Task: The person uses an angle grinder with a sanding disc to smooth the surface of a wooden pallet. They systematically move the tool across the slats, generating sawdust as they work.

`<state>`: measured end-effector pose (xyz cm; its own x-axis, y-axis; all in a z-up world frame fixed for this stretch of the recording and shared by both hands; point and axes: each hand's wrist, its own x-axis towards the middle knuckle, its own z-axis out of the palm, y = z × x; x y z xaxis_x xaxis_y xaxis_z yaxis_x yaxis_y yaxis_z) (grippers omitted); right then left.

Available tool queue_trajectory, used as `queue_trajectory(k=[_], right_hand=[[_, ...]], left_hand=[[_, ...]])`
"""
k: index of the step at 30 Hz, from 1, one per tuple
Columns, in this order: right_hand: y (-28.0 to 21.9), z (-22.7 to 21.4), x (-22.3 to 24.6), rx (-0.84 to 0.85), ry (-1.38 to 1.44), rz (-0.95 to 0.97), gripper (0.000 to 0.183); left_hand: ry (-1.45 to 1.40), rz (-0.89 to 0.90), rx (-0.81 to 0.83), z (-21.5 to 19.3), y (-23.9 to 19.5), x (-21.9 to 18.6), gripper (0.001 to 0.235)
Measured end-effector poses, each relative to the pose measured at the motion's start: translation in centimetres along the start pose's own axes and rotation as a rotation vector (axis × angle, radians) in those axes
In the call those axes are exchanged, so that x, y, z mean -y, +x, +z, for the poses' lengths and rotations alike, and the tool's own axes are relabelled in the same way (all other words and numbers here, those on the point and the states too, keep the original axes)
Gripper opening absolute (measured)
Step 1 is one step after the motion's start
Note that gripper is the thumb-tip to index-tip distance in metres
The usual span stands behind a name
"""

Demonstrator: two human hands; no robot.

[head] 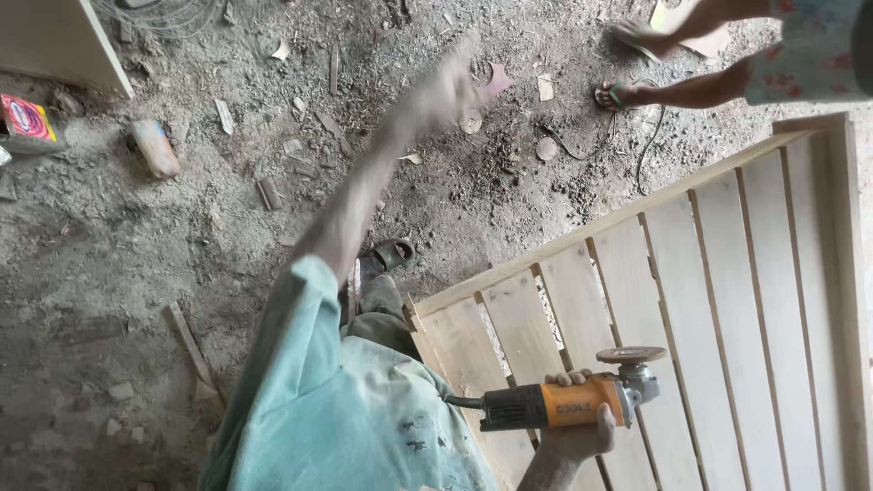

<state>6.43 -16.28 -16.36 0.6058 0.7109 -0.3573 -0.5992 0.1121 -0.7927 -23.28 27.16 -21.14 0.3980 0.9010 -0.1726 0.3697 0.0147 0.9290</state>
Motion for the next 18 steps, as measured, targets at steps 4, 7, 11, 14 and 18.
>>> queue_trajectory(k=[4, 7, 11, 14, 18], right_hand=[[-0.6, -0.9, 0.8, 0.001, 0.038, -0.014, 0.061], [-0.9, -1.4, 0.3, -0.033, 0.071, -0.037, 0.061], [-1.8, -2.7, 0.7, -0.004, 0.13, -0.058, 0.053], [-3.1, -3.1, 0.8, 0.003, 0.17, -0.058, 0.055], [-5.2, -3.7, 0.3, -0.082, 0.12, -0.138, 0.059]], left_hand=[[0.025, 0.01, -0.104, -4.3, 3.4, -1.4, 0.057], [0.113, -0.03, -0.017, -4.1, 2.9, -5.5, 0.05], [0.054, -0.006, 0.59, 5.9, -6.4, -8.0, 0.046], [0.079, 0.009, 0.994, 15.1, -15.1, -7.0, 0.059], [-0.051, -0.017, 1.031, 22.1, -23.2, -5.9, 0.076]])
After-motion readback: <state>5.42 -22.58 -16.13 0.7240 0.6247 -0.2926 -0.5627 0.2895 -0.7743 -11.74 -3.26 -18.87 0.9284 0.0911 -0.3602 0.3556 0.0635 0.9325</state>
